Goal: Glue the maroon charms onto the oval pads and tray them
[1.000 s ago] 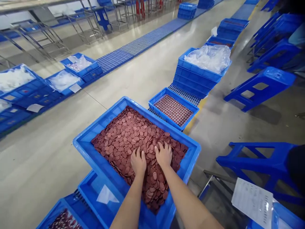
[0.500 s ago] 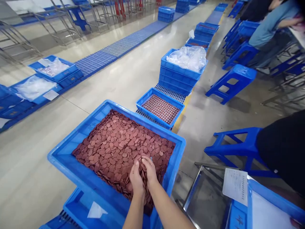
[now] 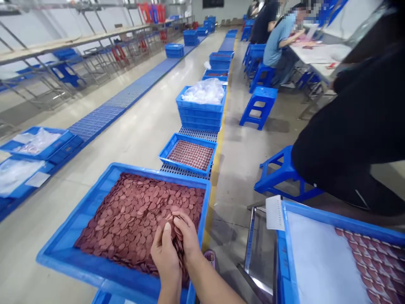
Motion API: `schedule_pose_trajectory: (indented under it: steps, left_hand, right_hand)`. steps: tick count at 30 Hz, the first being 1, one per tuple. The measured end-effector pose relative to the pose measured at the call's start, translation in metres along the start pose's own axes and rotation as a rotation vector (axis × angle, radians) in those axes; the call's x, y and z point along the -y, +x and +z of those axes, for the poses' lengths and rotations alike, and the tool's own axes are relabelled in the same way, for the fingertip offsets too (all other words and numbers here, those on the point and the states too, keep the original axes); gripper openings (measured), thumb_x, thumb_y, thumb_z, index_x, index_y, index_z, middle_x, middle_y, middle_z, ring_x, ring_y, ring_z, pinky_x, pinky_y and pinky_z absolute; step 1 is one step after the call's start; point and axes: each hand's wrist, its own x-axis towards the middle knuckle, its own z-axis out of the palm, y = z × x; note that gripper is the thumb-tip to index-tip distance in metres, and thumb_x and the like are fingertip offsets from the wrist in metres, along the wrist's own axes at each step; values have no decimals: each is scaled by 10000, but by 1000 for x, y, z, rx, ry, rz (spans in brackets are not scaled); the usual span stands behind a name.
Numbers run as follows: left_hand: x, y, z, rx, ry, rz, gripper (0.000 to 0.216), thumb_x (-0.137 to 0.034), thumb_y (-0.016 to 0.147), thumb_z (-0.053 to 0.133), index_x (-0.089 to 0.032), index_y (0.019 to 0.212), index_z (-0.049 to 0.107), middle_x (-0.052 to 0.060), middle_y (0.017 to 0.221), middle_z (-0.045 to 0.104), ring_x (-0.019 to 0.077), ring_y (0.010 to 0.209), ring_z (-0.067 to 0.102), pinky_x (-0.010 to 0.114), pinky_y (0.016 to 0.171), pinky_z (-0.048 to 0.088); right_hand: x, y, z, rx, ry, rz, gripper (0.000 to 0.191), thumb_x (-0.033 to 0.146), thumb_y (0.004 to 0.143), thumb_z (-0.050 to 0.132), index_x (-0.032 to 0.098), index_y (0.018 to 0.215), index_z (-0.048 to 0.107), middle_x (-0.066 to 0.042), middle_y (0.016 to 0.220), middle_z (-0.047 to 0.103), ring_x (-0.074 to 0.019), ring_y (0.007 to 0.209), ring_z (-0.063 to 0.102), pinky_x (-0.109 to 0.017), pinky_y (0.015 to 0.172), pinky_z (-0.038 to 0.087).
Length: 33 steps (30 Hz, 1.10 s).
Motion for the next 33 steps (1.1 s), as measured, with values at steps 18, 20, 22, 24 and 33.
schedule_pose_trajectory:
  steps: [18, 20, 22, 24, 33]
  left_hand:
    - [149, -659, 213, 1452, 156, -175, 308, -409, 747, 715, -177, 946, 756, 103, 1019, 771, 288, 1017, 697, 411, 941, 533]
    - [166, -734, 226, 1590, 159, -224, 312, -403, 745, 723, -159, 935, 757, 98, 995, 772, 268, 985, 702, 387, 925, 534]
    - [182, -797, 240, 1699, 167, -263, 300, -391, 756, 727, -142, 922, 751, 89, 960, 770, 244, 940, 705, 378, 897, 540]
    - [199, -847, 256, 1781, 189, -293, 263, -367, 805, 706, -132, 921, 726, 73, 928, 755, 214, 886, 701, 392, 861, 550]
    - [273, -956, 318, 1887, 317, -319, 273, -342, 917, 600, -150, 1110, 624, 73, 1079, 661, 194, 892, 653, 390, 762, 569]
  right_hand:
    - [420, -371, -475, -833, 297, -1073, 220, 326, 940, 635, 147, 1067, 634, -70, 1132, 644, -210, 992, 638, -421, 869, 544]
    - [455, -420, -524, -953, 295, -1149, 234, 327, 942, 633, 146, 1090, 627, -70, 1129, 641, -212, 989, 639, -424, 865, 546]
    - [486, -457, -566, -1062, 281, -1201, 247, 331, 946, 627, 147, 1110, 620, -71, 1128, 640, -212, 985, 640, -424, 860, 548]
    - [512, -483, -604, -1168, 261, -1235, 260, 334, 949, 623, 148, 1131, 614, -73, 1138, 635, -215, 988, 639, -426, 859, 549]
    - [571, -513, -718, -1552, 43, -1201, 273, 350, 954, 613, 151, 1142, 613, -76, 1148, 633, -219, 1000, 637, -433, 868, 546]
